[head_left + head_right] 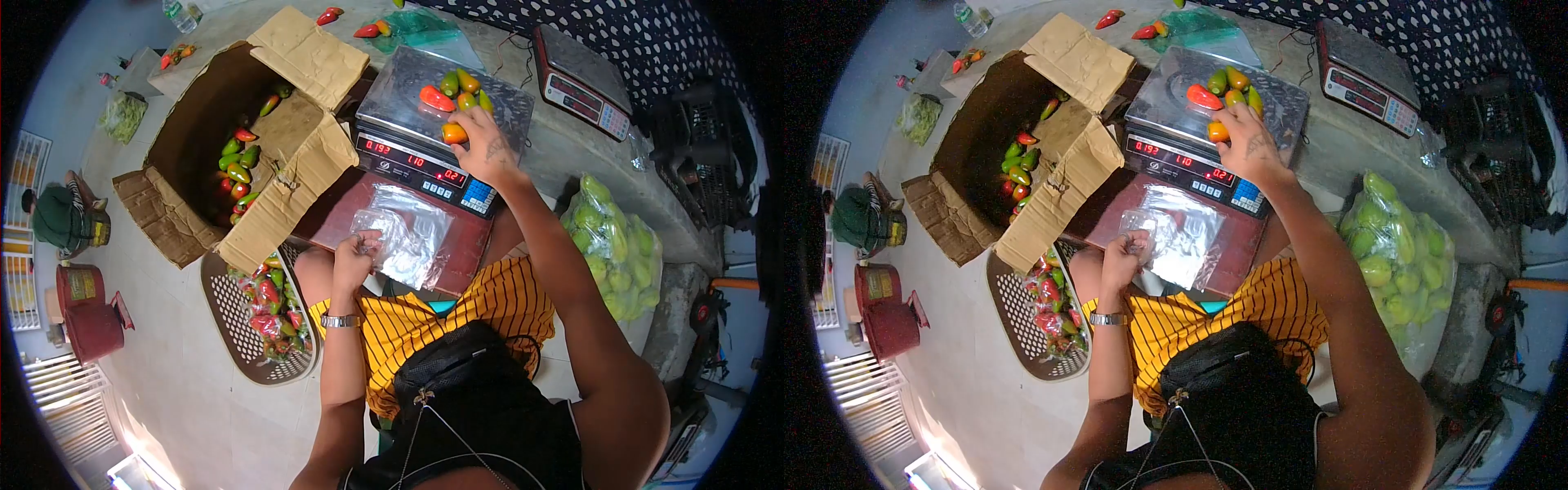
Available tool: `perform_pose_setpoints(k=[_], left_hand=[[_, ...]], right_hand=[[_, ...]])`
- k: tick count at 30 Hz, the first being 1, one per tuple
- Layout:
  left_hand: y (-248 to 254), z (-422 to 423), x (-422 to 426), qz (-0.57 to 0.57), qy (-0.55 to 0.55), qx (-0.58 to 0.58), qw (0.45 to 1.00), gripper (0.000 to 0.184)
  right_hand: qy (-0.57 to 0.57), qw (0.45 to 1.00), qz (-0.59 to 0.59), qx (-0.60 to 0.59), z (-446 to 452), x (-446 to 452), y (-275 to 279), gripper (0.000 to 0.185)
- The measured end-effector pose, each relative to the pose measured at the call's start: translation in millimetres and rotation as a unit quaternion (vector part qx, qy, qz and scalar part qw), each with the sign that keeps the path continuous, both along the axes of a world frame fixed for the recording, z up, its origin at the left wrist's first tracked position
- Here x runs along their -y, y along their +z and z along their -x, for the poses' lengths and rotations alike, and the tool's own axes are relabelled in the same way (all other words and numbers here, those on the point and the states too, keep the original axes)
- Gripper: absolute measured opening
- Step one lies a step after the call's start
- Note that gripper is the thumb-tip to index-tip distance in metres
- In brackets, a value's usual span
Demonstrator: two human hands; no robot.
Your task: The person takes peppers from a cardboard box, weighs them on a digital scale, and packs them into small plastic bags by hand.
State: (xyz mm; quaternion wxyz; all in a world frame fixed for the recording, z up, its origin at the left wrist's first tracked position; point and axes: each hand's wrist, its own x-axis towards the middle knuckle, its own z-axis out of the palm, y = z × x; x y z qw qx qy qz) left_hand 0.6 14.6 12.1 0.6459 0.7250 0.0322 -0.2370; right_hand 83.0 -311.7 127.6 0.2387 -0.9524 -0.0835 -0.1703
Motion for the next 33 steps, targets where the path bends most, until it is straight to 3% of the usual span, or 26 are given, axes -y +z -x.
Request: perform_pose_setpoints(k=[7,13,24,33], left_hand=[[1.3,0.4,1.7,0.0,0.002,0.0,1.0,0.037],[1.6,0.3,0.7,0.0,0.004,-0.002,1.0,0.033],[-2.3,-0.3,0.7,-0.01,-0.001,0.003,1.0,0.032],[0.7,1.6,1.1,-0.025,-0.004,0.019,1.0,0.031]], right_hand=[[-0.011,1.0,-0.008,-0.015,8.0,0.3,6.8,0.048],[-0.013,0.995,-0.058,0.082,1.1,17.0,4.1,0.038],[-0.129,0.986,-0.02,0.107,-15.6,62.1,7.3,0.041],[-0.089,0.992,0.072,-0.051,-18.8,32.7,-2.8,0.091]])
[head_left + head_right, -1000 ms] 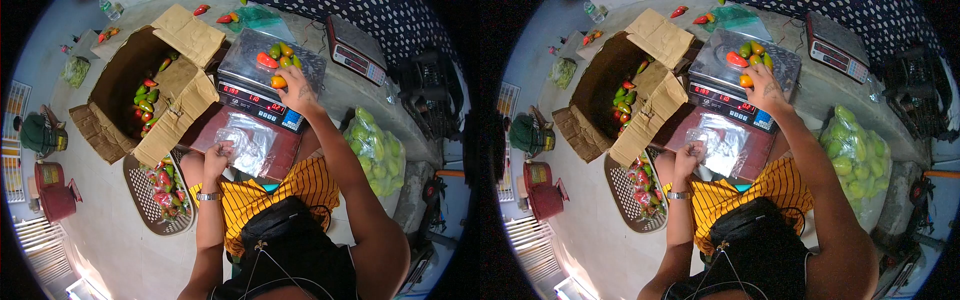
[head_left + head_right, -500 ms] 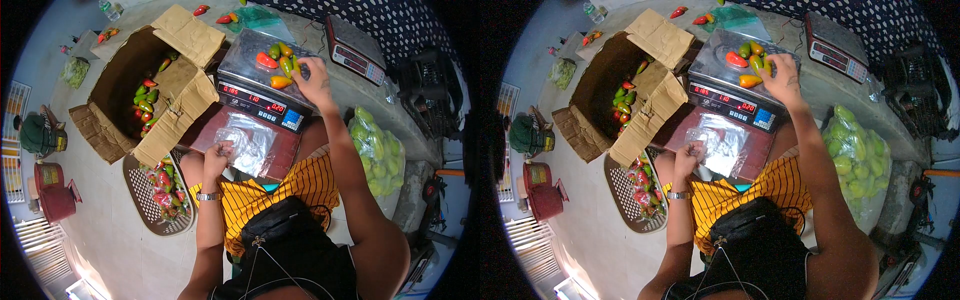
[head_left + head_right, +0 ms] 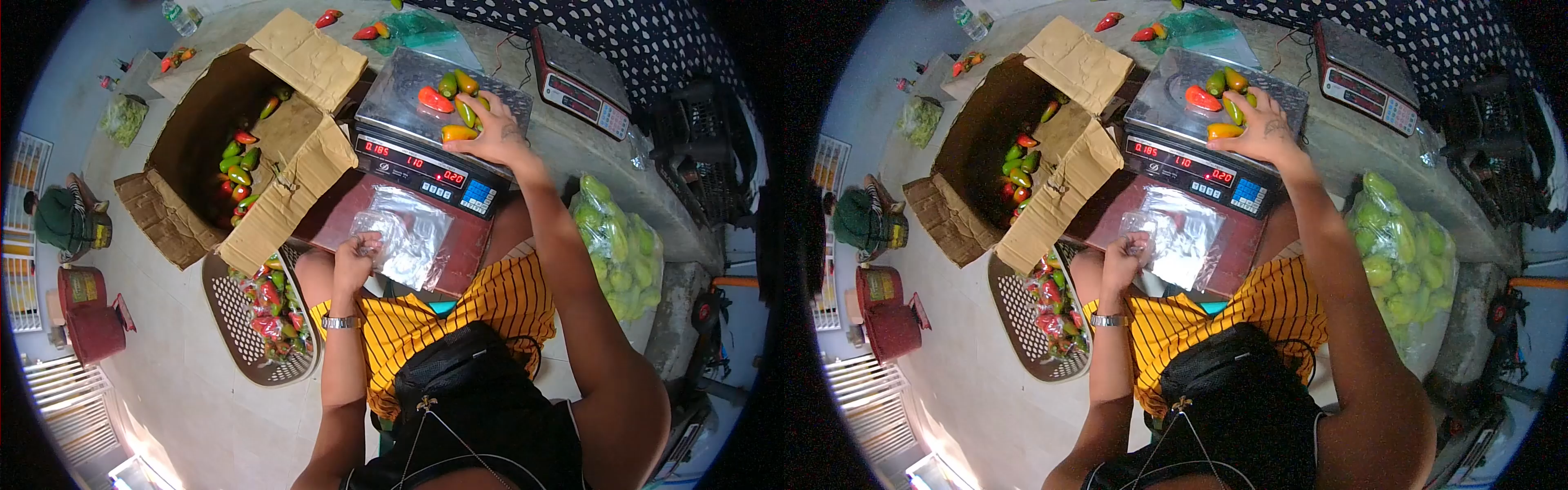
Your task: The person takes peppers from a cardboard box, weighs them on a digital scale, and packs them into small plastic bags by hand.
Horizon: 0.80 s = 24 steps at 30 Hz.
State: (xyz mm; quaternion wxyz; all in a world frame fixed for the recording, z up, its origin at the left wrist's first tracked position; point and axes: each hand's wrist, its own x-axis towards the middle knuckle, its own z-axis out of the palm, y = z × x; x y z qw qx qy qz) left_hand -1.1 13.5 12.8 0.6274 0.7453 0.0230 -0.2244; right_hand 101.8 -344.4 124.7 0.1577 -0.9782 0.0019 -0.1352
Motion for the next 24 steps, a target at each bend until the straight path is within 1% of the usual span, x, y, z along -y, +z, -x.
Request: perform_pose_setpoints(k=[3,6,10,13,16,18,19,21,22,24], left_hand=[[0.3,0.2,-0.2,-0.006,0.003,0.004,1.0,0.03],[-7.8,0.1,-0.4,0.0,-0.001,0.015,1.0,0.03],[0.1,1.6,1.8,0.002,0.004,-0.003,1.0,0.03],[6.9,0.4,3.4,-0.025,0.009,0.014,1.0,0.029],[46.1,-4.4,16.1,-0.14,0.015,0.093,0.986,0.029],[40.5,-8.5,17.1,-0.177,0.016,0.171,0.969,0.029],[40.9,-12.0,18.5,-0.195,0.015,0.212,0.958,0.029],[41.8,-18.7,24.8,-0.258,0.012,0.304,0.917,0.03],[42.5,-20.9,28.5,-0.288,0.009,0.347,0.893,0.03],[52.2,-22.7,39.8,-0.297,0.006,0.325,0.898,0.031]], right_hand=[[-0.004,1.0,-0.025,0.012,-3.7,-8.1,-2.8,0.087],[-0.002,1.0,-0.025,-0.005,-6.7,-14.9,-2.9,0.081],[0.003,1.0,-0.007,-0.019,-4.2,-20.4,3.9,0.069],[0.013,1.0,-0.011,-0.015,-0.5,-21.1,5.9,0.059],[0.026,0.999,-0.025,-0.015,4.2,-18.2,4.4,0.051],[0.029,0.999,-0.036,-0.004,8.1,-19.1,2.7,0.045],[0.037,0.999,-0.034,0.007,10.2,-18.8,1.9,0.045],[0.05,0.998,-0.029,0.032,17.5,-16.8,0.8,0.045],[0.05,0.997,-0.033,0.047,24.4,-20.9,4.5,0.04],[0.047,0.995,-0.039,0.072,44.2,-35.0,14.7,0.03]])
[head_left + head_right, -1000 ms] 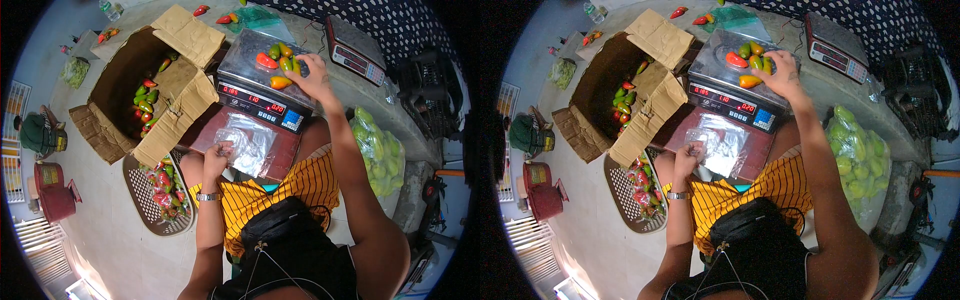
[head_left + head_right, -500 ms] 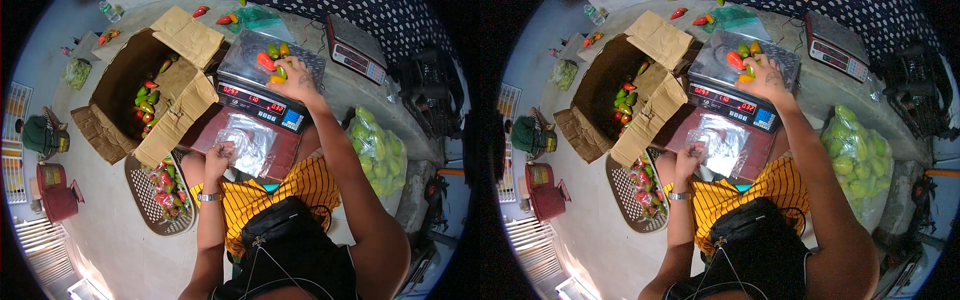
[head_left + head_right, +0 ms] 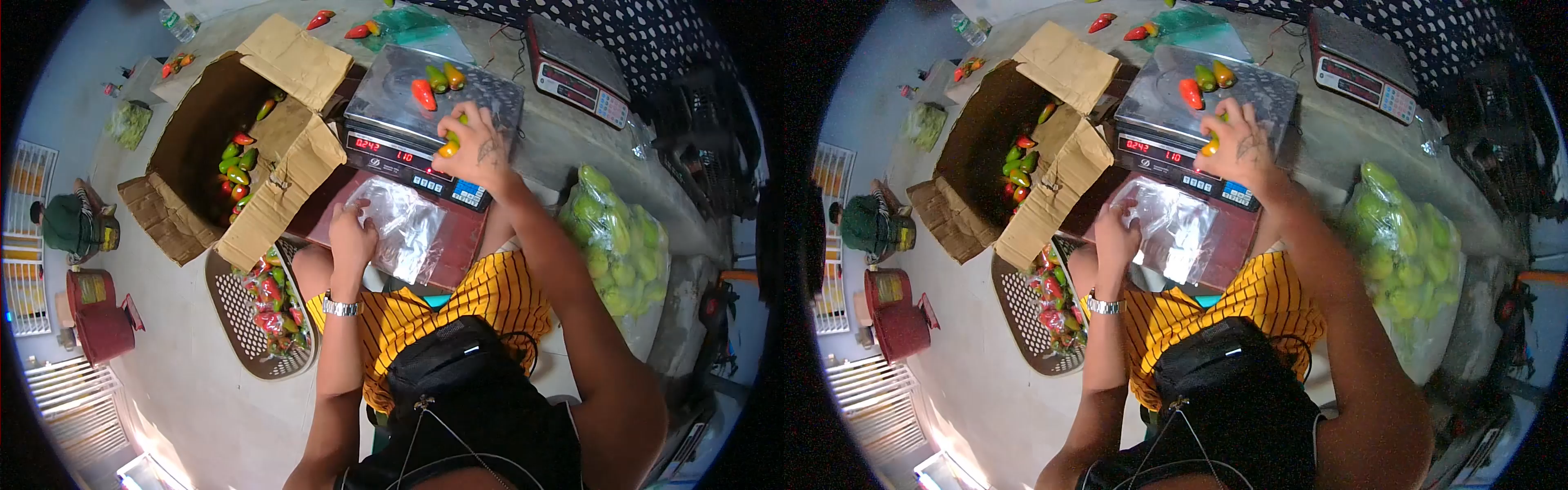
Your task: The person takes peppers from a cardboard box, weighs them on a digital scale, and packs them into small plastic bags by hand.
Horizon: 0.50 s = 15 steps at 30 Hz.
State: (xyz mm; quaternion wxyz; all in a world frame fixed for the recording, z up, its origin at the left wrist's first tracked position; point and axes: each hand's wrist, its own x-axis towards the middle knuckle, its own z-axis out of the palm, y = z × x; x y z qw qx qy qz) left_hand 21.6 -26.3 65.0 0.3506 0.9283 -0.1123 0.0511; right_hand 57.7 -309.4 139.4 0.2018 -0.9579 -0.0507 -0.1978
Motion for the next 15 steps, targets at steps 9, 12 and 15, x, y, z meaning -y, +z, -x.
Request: perform_pose_setpoints(k=[9,12,15], left_hand=[[23.5,2.4,50.0,-0.102,-0.023,-0.066,0.992,0.046],[24.0,3.7,50.4,-0.071,-0.094,-0.066,0.991,0.056],[34.5,5.8,50.4,-0.032,-0.127,-0.102,0.986,0.064]], right_hand=[[0.112,0.358,-0.866,-0.33,72.5,-44.1,-22.4,0.041],[0.038,0.384,-0.848,-0.363,79.6,-52.1,-21.5,0.042],[0.039,0.451,-0.797,-0.401,77.6,-47.2,-30.5,0.044]])
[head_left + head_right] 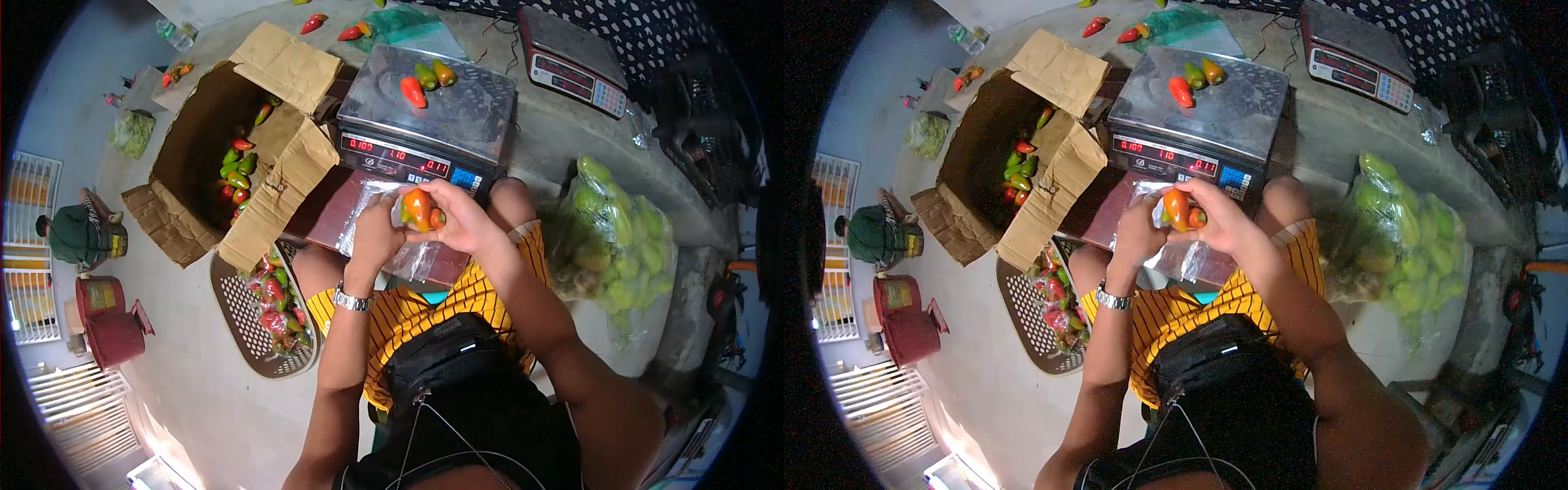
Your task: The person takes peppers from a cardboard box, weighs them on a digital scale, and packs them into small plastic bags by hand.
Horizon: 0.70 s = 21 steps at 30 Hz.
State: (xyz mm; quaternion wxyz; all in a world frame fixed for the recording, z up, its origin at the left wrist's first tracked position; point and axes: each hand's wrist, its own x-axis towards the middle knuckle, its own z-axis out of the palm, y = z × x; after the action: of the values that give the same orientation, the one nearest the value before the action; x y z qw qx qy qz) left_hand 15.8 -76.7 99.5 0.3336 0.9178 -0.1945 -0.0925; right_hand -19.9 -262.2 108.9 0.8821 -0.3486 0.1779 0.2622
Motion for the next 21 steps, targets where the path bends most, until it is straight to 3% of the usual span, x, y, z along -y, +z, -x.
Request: perform_pose_setpoints(k=[6,7,10,12,14,15,18,20,21], left_hand=[[-7.6,-2.3,-4.2,0.034,0.003,0.036,0.999,0.066],[-2.6,-0.5,-4.0,0.027,0.0,0.038,0.999,0.066],[13.3,2.2,-1.9,0.058,0.028,0.051,0.997,0.061],[19.1,-0.2,-1.2,0.066,0.043,0.054,0.995,0.057],[21.7,-1.6,-1.2,0.044,0.045,0.046,0.997,0.053],[28.3,-0.9,0.2,0.023,0.054,0.022,0.998,0.042],[56.1,4.5,4.0,0.117,0.082,0.012,0.99,0.043],[55.6,2.3,2.9,0.117,0.086,0.004,0.989,0.044],[56.8,3.4,2.3,0.112,0.091,-0.001,0.99,0.044]], right_hand=[[0.061,0.979,0.192,0.01,-0.9,1.3,27.9,0.064],[0.06,0.963,0.264,-0.008,-3.0,-1.7,32.0,0.076],[0.098,0.9,0.41,0.114,1.1,0.7,45.9,0.072],[0.105,0.873,0.459,0.129,-3.3,11.8,80.1,0.056],[0.055,0.874,0.422,0.234,-31.4,42.2,67.7,0.042],[0.015,0.809,0.519,0.275,-54.6,53.4,61.6,0.041],[-0.104,0.558,0.73,0.381,-133.4,80.5,48.2,0.046],[-0.106,0.471,0.776,0.405,-189.6,94.2,24.7,0.067],[-0.053,0.478,0.796,0.368,-203.4,90.6,22.2,0.073]])
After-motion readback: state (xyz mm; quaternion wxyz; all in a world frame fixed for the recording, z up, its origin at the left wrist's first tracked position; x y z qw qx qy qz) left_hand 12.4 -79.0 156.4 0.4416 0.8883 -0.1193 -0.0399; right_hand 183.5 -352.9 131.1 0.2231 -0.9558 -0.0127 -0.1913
